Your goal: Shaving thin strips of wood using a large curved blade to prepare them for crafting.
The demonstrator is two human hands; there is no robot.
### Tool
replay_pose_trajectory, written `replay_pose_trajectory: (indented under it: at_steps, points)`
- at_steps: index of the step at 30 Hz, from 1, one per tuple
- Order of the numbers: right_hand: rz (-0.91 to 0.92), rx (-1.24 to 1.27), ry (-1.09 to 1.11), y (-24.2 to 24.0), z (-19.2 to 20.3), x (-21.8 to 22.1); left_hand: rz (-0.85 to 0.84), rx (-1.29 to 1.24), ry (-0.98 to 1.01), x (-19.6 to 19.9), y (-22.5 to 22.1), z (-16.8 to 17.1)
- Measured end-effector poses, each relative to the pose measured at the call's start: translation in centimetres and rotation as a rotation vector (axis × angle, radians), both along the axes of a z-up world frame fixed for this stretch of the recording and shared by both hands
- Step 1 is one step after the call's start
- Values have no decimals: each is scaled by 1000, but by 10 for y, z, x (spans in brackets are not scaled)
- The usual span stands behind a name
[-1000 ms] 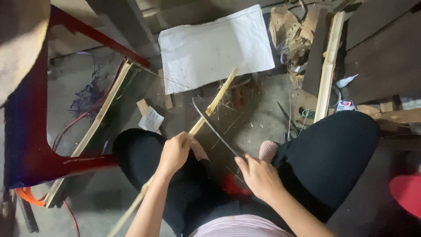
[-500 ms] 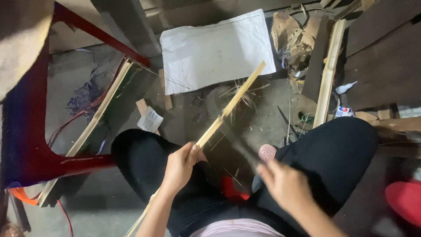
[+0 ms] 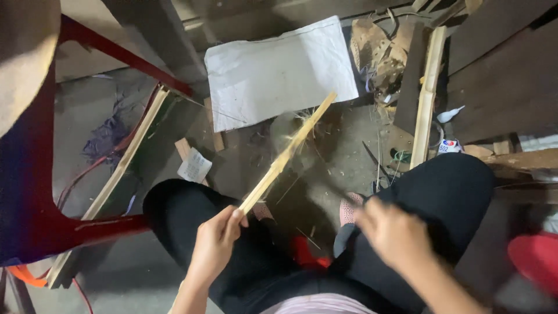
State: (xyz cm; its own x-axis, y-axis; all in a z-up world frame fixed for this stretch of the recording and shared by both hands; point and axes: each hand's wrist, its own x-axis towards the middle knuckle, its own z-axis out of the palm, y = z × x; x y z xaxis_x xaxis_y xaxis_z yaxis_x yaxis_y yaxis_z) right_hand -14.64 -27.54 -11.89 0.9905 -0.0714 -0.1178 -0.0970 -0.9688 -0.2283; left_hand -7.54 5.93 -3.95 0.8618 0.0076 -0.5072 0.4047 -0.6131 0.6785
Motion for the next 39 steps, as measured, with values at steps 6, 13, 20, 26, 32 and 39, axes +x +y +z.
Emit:
replay_pose_trajectory:
  at_steps: [6, 13, 20, 26, 32, 39]
  points:
    - [-66, 43, 90, 8, 5, 14, 18, -2, 56, -9, 13, -1]
    - [-473, 166, 361, -29, 22, 76, 208, -165, 160, -19, 50, 4]
    - [-476, 304, 81, -6, 41, 42, 75, -20, 160, -1, 16, 1]
    - [-27, 221, -33, 29, 20, -21, 89, -87, 32, 20, -16, -1]
    - [70, -92, 3, 1, 14, -6, 15, -107, 51, 22, -28, 15]
    - [146, -36, -18, 12, 1, -25, 34, -102, 59, 19, -25, 18]
